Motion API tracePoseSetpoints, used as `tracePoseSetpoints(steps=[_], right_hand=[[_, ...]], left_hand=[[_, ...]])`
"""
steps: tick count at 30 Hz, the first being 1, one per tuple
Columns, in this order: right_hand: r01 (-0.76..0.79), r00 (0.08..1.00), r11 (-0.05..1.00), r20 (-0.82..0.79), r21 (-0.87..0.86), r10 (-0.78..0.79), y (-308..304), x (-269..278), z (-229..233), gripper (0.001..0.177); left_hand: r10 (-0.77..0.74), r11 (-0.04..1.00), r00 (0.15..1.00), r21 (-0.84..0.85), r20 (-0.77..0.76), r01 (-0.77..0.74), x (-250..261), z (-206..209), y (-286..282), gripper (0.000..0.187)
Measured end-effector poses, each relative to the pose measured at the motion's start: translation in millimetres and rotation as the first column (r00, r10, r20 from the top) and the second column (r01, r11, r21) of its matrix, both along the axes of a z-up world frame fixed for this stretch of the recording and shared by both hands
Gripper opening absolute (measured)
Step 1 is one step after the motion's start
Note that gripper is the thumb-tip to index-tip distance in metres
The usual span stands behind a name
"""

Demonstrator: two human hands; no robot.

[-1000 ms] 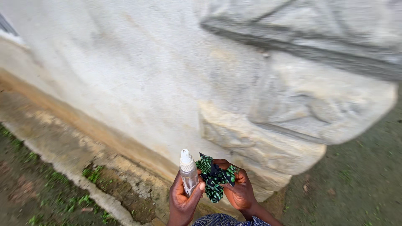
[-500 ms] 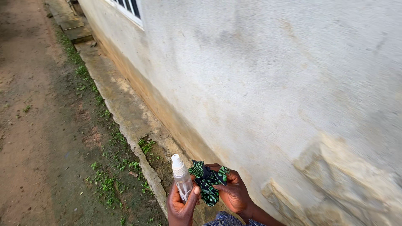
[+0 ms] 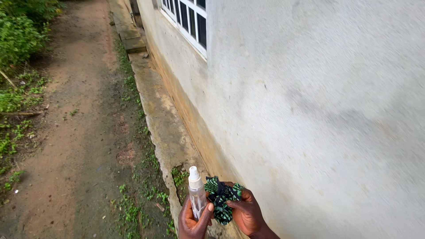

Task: The person cleans a multi-paned window by spraying a liquid from a bottle and wiping the glass with a cloth.

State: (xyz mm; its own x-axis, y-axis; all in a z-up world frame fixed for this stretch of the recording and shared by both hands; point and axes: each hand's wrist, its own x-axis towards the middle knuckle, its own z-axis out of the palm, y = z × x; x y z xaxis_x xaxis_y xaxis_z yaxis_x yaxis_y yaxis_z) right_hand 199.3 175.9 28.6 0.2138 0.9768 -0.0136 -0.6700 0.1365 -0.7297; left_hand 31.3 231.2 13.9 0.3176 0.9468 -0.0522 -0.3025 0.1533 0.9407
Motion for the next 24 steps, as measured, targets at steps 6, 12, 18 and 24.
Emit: tracePoseSetpoints(steps=[6,12,18,24], right_hand=[[-0.139,0.99,0.982,0.004,0.128,0.139,126,25,30,0.043],[-0.144,0.989,0.989,0.037,0.011,0.144,215,30,34,0.047],[-0.129,0.991,0.991,0.042,0.046,0.127,285,43,35,0.045],[0.004,0.999,1.0,0.05,0.03,-0.005,376,58,14,0.046]], left_hand=[[0.072,0.997,0.996,-0.007,-0.053,-0.073,16,37,106,0.042],[0.173,0.985,0.984,-0.023,-0.044,-0.174,23,41,181,0.039],[0.108,0.992,0.993,-0.058,-0.054,-0.111,41,33,270,0.04],[-0.01,0.998,0.998,-0.069,-0.068,0.005,61,28,376,0.039]])
